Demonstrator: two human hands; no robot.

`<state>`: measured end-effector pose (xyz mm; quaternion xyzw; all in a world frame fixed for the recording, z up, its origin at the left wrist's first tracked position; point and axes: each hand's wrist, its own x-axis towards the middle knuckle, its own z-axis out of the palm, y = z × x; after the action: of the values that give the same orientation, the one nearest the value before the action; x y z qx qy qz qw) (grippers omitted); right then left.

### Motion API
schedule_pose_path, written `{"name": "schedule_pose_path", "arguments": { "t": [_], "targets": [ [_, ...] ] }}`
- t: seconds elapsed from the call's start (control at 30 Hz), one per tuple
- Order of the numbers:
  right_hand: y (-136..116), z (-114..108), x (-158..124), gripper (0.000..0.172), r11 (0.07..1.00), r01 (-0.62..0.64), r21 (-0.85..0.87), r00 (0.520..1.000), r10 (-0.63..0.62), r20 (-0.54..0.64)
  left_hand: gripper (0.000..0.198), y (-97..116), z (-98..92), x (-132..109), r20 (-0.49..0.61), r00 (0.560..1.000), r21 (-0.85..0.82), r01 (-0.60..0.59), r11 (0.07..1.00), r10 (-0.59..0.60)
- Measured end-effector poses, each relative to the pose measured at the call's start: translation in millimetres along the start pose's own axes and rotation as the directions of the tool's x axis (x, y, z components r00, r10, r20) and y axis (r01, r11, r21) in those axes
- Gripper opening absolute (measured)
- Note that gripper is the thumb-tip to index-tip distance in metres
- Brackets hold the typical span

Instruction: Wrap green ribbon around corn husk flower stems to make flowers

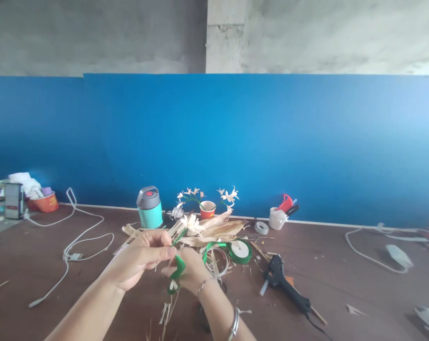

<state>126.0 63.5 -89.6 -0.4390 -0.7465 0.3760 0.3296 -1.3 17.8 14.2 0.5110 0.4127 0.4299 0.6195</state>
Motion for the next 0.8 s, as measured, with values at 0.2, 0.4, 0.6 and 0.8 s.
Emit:
{"name": "schedule_pose_path", "arguments": {
  "t": [0.2,0.4,0.6,0.8],
  "targets": [
    [15.9,23.8,-2.5,0.013,0.922,-0.045,-0.386,0.998,0.058,0.024,0.036,-0.2,-3.8,1.7,-0.044,0.999,0.007,-0.023,1.0,0.024],
    [19.0,20.2,-2.3,0.02,0.877,0.009,-0.481,0.992,0.052,0.113,0.036,0.9,-1.3,1.8,-0.106,0.994,0.001,-0.035,0.999,0.035],
    [13.6,14.4,-0.3,0.019,0.878,0.009,-0.479,0.992,0.054,0.118,0.03,-1.6,-5.1,2.5,-0.082,0.995,-0.034,-0.053,0.998,0.05],
    [-5.8,-1.0,-1.6,0.016,0.899,0.025,-0.438,0.999,-0.005,0.048,0.028,1.1,-0.4,-0.4,-0.085,0.996,-0.043,-0.042,0.998,0.038]
  ]
}}
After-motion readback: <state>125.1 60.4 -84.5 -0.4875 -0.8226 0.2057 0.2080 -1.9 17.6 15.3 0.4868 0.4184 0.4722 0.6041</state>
